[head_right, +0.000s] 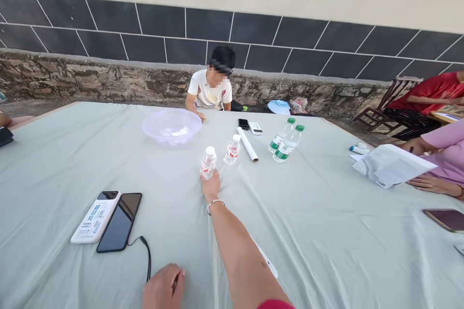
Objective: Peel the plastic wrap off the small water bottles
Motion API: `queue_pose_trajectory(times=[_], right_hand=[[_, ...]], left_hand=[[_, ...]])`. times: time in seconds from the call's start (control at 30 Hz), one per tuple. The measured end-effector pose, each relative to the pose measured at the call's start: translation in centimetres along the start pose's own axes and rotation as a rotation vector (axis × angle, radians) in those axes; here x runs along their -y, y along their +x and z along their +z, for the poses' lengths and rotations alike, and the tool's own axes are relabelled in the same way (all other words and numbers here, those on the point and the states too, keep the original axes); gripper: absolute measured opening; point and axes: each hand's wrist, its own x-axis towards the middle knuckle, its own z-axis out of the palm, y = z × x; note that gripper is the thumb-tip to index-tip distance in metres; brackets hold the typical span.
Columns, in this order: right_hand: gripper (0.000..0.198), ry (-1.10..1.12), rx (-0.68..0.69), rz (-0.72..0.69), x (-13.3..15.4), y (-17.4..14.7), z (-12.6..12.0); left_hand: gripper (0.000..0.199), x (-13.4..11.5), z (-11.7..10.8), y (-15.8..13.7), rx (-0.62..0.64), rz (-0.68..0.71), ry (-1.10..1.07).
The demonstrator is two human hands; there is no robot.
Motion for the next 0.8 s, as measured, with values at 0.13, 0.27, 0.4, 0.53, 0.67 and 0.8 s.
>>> queue_pose_trajectory(times=[0.13, 0.27, 0.4, 0.53, 0.67, 0.8], right_hand=[[0.036, 0.029, 0.077, -0.091, -1.9, -9.3, -4.2], [0.039, 0.074, 0.206, -0.181, -4.0, -17.4, -8.0], [0.045, 0.095, 0.368, -0.203, -4.8, -22.1, -10.3], [0.039, 0.093, 0.415, -0.229, -4.4, -23.7, -11.2], [0.032, 0.049, 0.422, -0.225, -3.4, -24.3, -11.6], [0.029, -0.041, 0.431, -0.204, -2.8, -25.2, -11.7]], left_hand=[[0.034, -0.5, -1.7, 0.4, -0.049, 0.053, -0.022], [0.032, 0.3, -2.1, 0.0, -0.152, -0.02, -0.38], [0.049, 0.3, -1.7, -1.2, -0.224, -0.012, -0.838], [0.053, -1.0, -1.2, -2.3, -0.136, 0.136, -0.963], [0.059, -2.0, -1.2, -2.4, -0.128, 0.169, -0.951], [0.057, -2.7, -1.9, -1.7, -0.097, 0.052, -1.013]])
